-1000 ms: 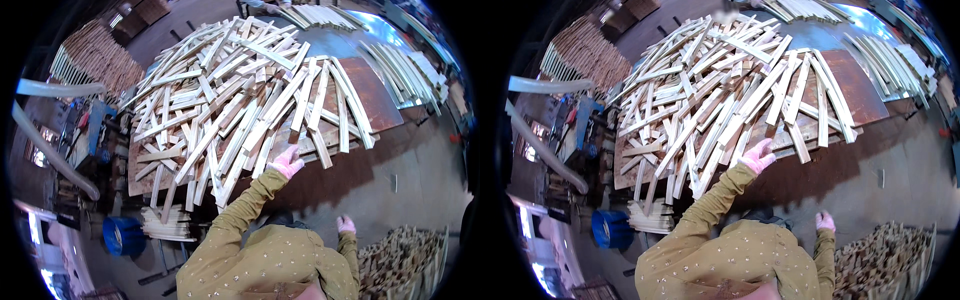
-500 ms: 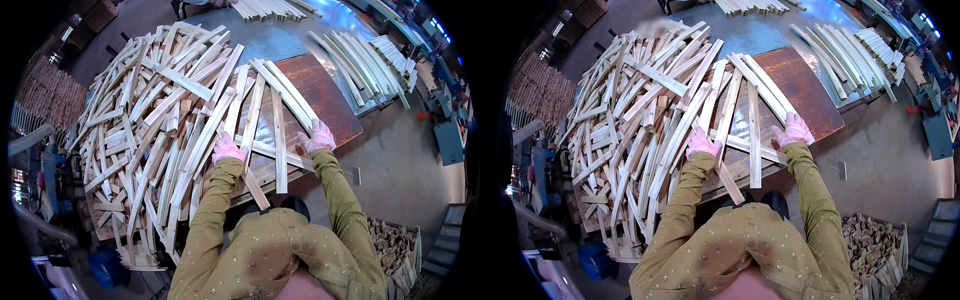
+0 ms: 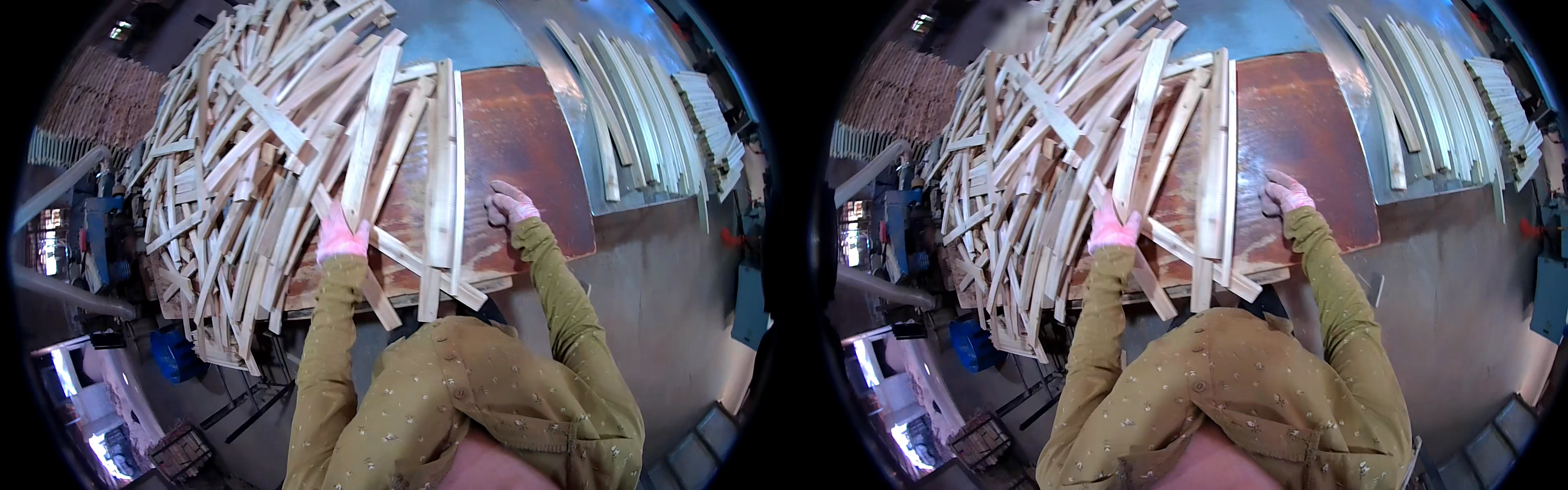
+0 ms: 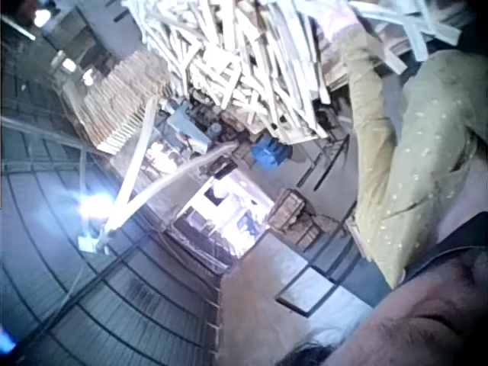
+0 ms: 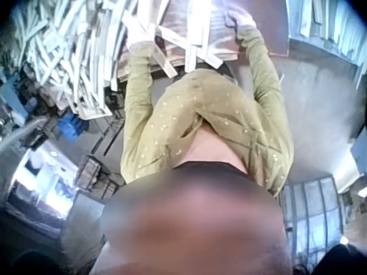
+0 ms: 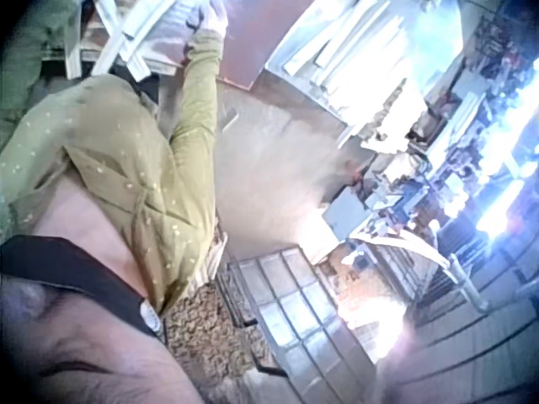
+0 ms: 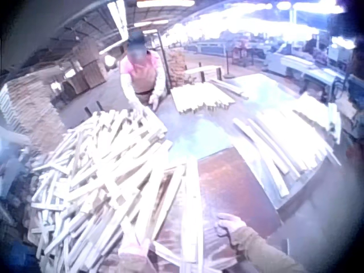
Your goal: The person sorts and stacks thin wooden planks on a large workbench in a workshop. They repeatedly pick up planks from a disorganized pile, align them, and place them into a neat stack.
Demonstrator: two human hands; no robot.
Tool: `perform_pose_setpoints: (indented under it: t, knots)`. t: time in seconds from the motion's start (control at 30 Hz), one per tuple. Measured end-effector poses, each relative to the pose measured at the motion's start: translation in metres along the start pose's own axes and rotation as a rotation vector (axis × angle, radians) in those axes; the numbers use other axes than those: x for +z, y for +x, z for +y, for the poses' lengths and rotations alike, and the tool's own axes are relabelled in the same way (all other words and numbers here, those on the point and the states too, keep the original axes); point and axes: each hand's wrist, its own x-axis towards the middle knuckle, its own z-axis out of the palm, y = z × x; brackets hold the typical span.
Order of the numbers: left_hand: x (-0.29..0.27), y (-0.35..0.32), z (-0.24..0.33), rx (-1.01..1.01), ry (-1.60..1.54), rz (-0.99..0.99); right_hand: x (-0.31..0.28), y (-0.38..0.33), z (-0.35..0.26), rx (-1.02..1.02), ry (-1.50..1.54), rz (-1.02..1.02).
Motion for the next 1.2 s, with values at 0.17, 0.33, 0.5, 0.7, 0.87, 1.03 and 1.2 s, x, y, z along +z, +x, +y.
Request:
perform_pose_setpoints:
  t: [0.17, 0.33, 0.5, 0.7, 0.87, 1.03, 1.2]
  knots:
    - [0.045, 0.014, 0.033, -0.040, 0.380, -0.142, 0.015, -0.011, 0.035, -0.174, -0.480, 0.182]
    - [0.068, 0.011, 0.030, -0.045, -0.282, -0.323, 0.080, -0.043, 0.007, -0.036, -1.236, 0.270]
    - [0.096, 0.011, 0.024, -0.068, -0.393, -0.421, 0.070, -0.021, 0.027, -0.017, -0.960, 0.138]
    - [0.105, -0.010, 0.059, -0.122, -0.469, -0.419, 0.064, 0.002, 0.017, 0.126, -0.794, -0.132]
    - [0.085, -0.067, 0.045, -0.224, -0.895, -0.515, 0.064, -0.024, 0.046, 0.040, -0.594, -0.244]
    - [0.055, -0.115, 0.045, -0.217, -0.945, -0.554, 0.096, -0.035, 0.079, 0.047, -0.394, -0.161]
    - [0.053, -0.126, 0.022, -0.125, -0.387, -0.502, 0.121, -0.035, 0.094, 0.104, -0.254, -0.079]
